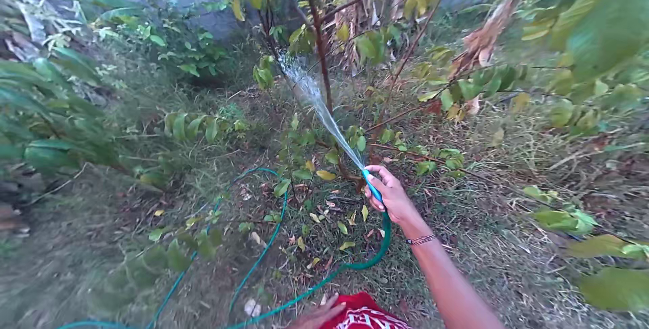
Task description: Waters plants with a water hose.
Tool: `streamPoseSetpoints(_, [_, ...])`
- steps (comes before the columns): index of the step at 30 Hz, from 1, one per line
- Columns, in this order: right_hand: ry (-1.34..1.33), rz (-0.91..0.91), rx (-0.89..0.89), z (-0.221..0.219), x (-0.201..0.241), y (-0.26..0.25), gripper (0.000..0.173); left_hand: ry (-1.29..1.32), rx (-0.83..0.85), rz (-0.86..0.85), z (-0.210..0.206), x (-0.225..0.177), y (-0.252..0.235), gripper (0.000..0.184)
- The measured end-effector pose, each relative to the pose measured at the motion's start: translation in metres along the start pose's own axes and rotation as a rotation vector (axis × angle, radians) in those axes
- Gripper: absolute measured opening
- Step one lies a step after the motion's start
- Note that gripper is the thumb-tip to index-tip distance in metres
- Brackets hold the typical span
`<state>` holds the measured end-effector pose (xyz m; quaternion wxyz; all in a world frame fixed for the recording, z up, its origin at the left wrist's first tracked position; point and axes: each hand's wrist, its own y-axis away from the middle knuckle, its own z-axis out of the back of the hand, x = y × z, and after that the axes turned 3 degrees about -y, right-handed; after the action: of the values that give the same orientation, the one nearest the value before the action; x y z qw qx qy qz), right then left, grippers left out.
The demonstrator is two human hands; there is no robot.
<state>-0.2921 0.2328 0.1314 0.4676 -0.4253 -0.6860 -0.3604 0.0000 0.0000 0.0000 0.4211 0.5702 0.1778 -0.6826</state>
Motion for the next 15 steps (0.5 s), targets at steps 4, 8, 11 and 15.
streamPoseSetpoints(4, [0.010, 0.019, -0.014, -0.001, -0.006, 0.001, 0.033, 0.022, 0.005, -0.113, -0.012, 0.041, 0.001, 0.063])
streamPoseSetpoints(8, [0.021, 0.038, 0.009, -0.013, 0.005, 0.003, 0.032, -0.019, 0.053, -0.128, -0.017, 0.066, 0.001, 0.077])
streamPoseSetpoints(11, [0.012, 0.042, 0.028, -0.017, 0.010, 0.000, 0.033, -0.025, -0.024, -0.319, -0.022, 0.082, -0.004, 0.076])
streamPoseSetpoints(15, [0.007, 0.033, 0.033, -0.018, 0.013, -0.003, 0.033, 0.007, 0.092, -0.060, -0.002, 0.027, -0.001, 0.082])
